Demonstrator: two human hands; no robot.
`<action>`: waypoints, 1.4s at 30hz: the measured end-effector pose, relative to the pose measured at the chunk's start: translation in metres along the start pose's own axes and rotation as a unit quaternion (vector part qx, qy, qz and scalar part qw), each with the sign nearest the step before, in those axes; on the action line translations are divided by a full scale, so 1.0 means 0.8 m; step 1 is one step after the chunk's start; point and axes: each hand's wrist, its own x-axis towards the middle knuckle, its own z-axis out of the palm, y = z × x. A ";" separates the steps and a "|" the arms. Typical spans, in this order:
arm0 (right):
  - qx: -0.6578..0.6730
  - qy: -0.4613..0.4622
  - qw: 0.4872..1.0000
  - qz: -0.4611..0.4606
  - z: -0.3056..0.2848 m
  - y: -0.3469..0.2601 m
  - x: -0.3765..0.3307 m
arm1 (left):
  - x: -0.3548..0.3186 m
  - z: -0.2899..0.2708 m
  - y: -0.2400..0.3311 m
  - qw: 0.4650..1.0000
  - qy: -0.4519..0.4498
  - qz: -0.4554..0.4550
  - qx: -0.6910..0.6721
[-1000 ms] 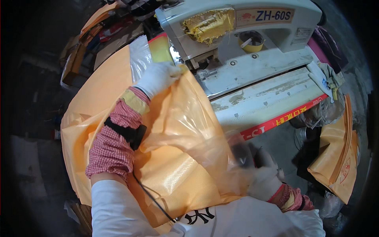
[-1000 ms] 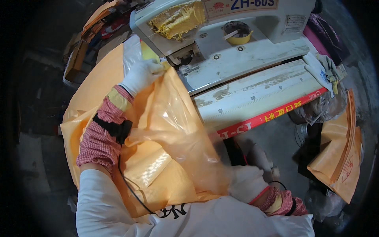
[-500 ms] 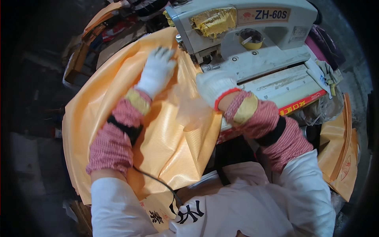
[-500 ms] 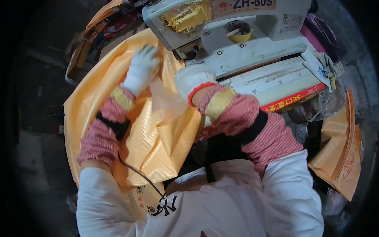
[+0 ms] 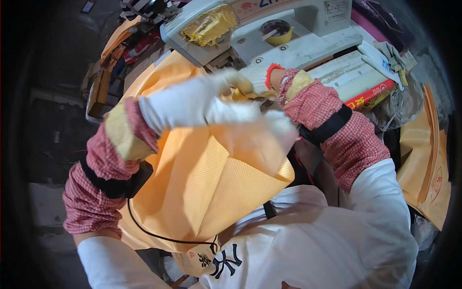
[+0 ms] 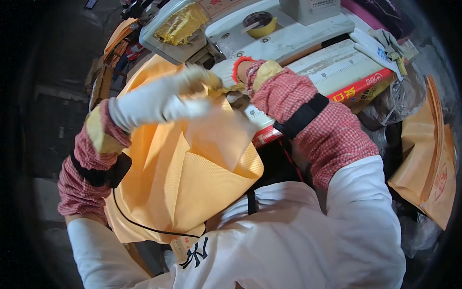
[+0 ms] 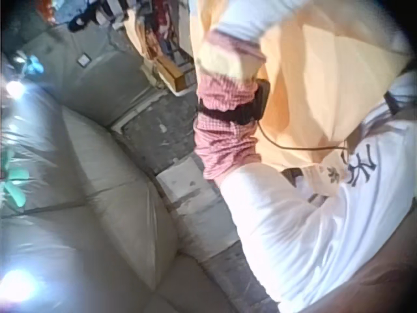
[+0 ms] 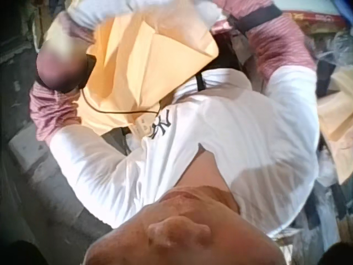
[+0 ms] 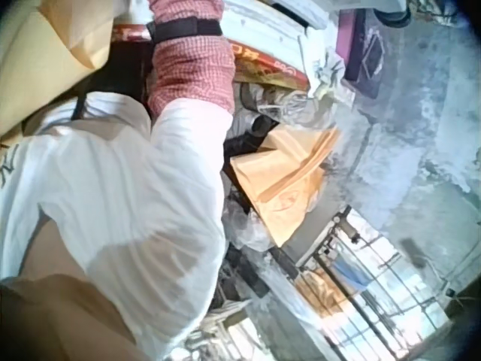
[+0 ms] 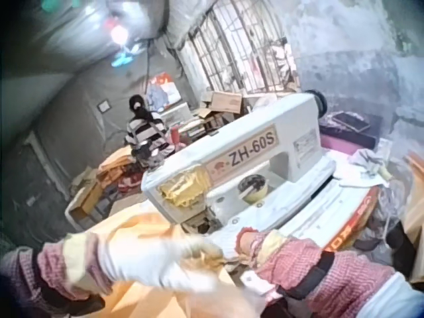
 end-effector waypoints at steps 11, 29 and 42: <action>-0.131 0.089 0.978 -0.135 0.021 0.023 0.017 | -0.026 0.003 0.115 0.911 -0.404 0.023 -0.079; -0.139 0.366 0.920 0.025 0.134 -0.038 0.040 | -0.023 0.098 0.222 0.840 -0.537 -0.071 -0.036; -0.192 0.235 0.951 0.058 0.122 -0.052 0.026 | -0.034 0.001 0.163 0.624 -0.669 -0.305 0.263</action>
